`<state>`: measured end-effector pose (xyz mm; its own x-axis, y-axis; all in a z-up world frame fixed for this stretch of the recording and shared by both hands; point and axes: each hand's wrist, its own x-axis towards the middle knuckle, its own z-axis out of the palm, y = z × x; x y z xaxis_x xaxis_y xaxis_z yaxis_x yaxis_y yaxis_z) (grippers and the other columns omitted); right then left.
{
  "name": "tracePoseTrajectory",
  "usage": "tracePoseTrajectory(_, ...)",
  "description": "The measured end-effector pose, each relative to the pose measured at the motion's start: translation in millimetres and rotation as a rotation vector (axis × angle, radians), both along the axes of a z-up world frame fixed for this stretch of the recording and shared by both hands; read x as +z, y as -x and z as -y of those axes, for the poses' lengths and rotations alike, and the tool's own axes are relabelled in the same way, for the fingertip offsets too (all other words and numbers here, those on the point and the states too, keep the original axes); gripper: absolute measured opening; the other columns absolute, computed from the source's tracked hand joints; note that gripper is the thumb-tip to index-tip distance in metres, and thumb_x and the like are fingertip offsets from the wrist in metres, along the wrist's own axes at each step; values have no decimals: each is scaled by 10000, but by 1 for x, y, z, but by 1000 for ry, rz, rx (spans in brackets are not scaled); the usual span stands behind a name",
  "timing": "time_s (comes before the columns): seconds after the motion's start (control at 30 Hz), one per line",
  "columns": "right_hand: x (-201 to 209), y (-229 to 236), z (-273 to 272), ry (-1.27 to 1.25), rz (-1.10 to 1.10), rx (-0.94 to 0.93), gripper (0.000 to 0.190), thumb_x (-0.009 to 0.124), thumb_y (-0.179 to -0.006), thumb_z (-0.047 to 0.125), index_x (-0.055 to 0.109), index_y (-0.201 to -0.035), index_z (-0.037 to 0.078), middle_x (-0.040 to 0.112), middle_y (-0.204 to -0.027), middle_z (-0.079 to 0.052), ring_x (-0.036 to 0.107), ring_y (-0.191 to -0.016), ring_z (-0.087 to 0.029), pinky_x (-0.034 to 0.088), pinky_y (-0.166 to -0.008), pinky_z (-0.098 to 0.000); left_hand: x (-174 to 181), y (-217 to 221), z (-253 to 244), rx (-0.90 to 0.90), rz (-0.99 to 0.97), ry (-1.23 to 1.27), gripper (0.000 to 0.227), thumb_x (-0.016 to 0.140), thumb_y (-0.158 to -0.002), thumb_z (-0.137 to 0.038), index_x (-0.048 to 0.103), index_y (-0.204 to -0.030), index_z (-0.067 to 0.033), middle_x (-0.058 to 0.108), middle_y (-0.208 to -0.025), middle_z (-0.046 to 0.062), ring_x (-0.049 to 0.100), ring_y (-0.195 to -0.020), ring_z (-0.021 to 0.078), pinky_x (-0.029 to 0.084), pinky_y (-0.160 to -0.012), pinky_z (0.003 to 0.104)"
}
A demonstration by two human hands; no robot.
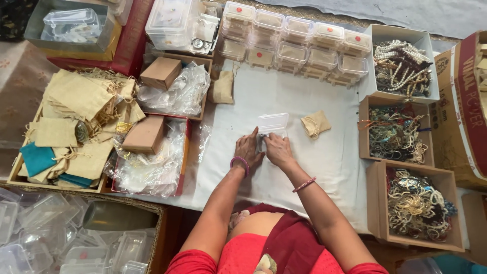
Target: The person wipes a white cloth on a table surface, then picks up a beaded necklace and wipes it thoroughly with the cloth. The person places the necklace into a small beige pouch, ties the pouch closed, and then wipes a clear plastic container with the cloth.
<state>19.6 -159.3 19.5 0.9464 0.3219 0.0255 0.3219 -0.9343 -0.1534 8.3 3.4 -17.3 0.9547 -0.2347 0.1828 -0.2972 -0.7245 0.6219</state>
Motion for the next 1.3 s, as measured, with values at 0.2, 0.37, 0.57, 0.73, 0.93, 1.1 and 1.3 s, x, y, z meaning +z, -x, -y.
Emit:
tracePoseTrajectory(0.2, 2, -8, 3, -138, -192, 31, 313, 522, -943, 131, 702, -1189, 203, 643, -1080, -34, 641, -1072, -233, 410, -881, -513, -3, -1, -3, -29, 15, -6, 1146, 827, -700, -207, 162, -1631, -146, 577, -1359, 124, 484, -1337, 306, 284, -1183, 469)
tracePoseTrajectory(0.37, 27, -2, 17, -118, -306, 159, 330, 538, -909, 144, 765, -1102, 283, 632, -1070, -40, 617, -1121, -239, 388, -915, -510, 1, 2, 1, -11, 7, 1, 1144, 868, -717, -321, 194, -1626, -153, 572, -1349, 118, 481, -1332, 305, 289, -1178, 469)
tracePoseTrajectory(0.57, 38, 10, 5, 38, -175, 160, 279, 553, -945, 189, 735, -1136, 277, 620, -1133, -78, 630, -1082, -276, 410, -890, -524, 2, 3, 2, 2, -21, -5, 1134, 891, -707, -337, 229, -1614, -175, 559, -1357, 110, 471, -1335, 302, 287, -1176, 463)
tracePoseTrajectory(0.73, 10, -1, -5, 10, -77, 25, 284, 626, -887, 221, 704, -1160, 213, 668, -1069, -122, 704, -933, -310, 450, -835, -540, -8, 1, 1, -3, 16, -19, 1125, 883, -710, -287, 228, -1619, -180, 538, -1421, 83, 469, -1356, 287, 284, -1189, 456)
tracePoseTrajectory(0.93, -4, -9, -4, 65, -35, -136, 235, 659, -890, 260, 708, -1088, 144, 732, -977, -163, 747, -836, -327, 529, -743, -494, -7, 2, 3, -16, 60, -39, 1117, 877, -723, -290, 222, -1621, -180, 506, -1474, 71, 463, -1359, 285, 280, -1192, 464)
tracePoseTrajectory(1.1, -31, -21, 11, 190, -64, -311, 252, 598, -957, 217, 703, -1115, 51, 765, -969, -180, 773, -823, -301, 566, -705, -459, 5, 8, 4, -15, 90, -92, 1058, 870, -773, -335, 228, -1600, -187, 509, -1425, 115, 454, -1335, 304, 265, -1190, 487)
tracePoseTrajectory(1.3, 0, -32, -4, 310, -474, -344, 296, 597, -923, 211, 795, -1134, 147, 771, -1118, -100, 745, -1048, -268, 607, -786, -433, 17, 14, 4, -54, 44, -125, 1027, 836, -794, -300, 210, -1603, -198, 495, -1461, 105, 471, -1345, 285, 241, -1199, 513)
